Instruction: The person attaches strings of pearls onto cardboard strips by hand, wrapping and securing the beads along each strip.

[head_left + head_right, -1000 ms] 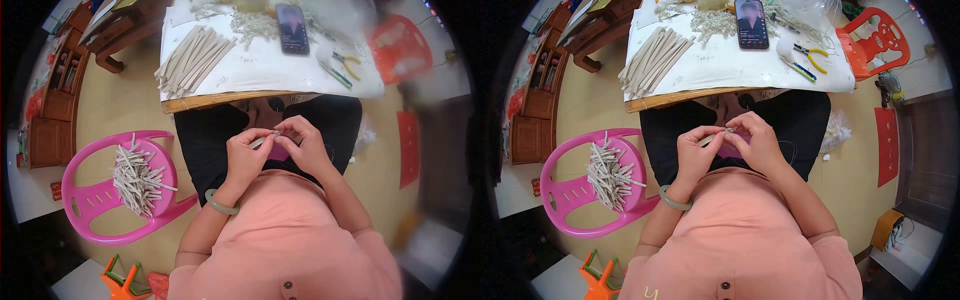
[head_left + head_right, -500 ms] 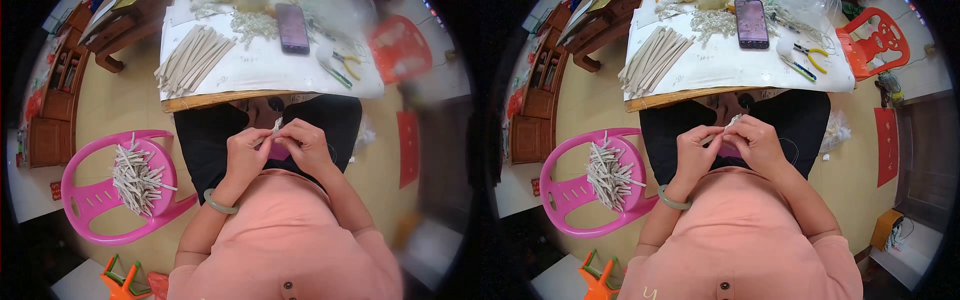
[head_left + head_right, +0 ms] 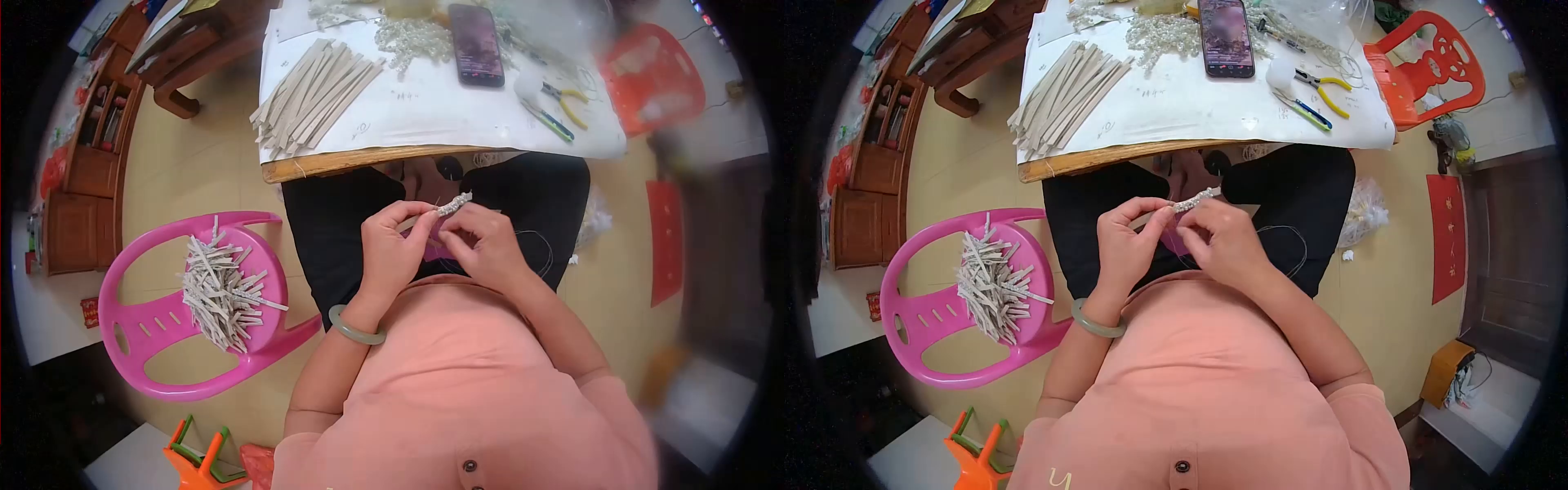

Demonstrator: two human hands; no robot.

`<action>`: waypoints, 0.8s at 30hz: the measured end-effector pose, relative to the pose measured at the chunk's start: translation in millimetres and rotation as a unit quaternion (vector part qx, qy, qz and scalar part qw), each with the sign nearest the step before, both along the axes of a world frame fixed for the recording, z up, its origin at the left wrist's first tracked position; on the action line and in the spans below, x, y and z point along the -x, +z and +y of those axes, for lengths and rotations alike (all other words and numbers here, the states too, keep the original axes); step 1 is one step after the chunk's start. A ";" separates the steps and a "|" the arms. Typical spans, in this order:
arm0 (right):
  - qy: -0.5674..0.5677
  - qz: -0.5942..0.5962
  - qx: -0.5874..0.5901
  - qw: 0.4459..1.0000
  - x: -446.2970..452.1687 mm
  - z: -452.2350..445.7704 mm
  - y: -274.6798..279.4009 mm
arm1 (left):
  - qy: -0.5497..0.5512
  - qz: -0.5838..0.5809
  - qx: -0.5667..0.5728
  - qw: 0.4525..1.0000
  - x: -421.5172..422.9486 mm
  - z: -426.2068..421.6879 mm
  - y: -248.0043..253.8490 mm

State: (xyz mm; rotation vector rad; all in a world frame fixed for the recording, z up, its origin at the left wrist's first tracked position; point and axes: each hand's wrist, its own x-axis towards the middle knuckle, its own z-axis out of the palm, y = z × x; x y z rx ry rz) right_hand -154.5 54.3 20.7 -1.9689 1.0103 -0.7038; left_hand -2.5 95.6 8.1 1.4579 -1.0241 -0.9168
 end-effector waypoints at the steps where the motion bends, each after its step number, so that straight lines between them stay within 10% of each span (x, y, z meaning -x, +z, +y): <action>1: 0.012 0.004 0.002 1.000 -1.4 1.4 -2.2 | 0.000 -0.001 0.000 1.000 -0.3 0.8 -1.2; 21: -0.102 -0.216 -0.220 0.946 6.7 -20.6 -3.5 | -0.034 -0.141 0.122 0.982 7.0 1.0 3.1; 24: -0.113 -0.401 -0.231 0.879 39.3 -52.7 24.4 | -0.022 -0.185 0.131 0.974 2.6 0.4 -9.0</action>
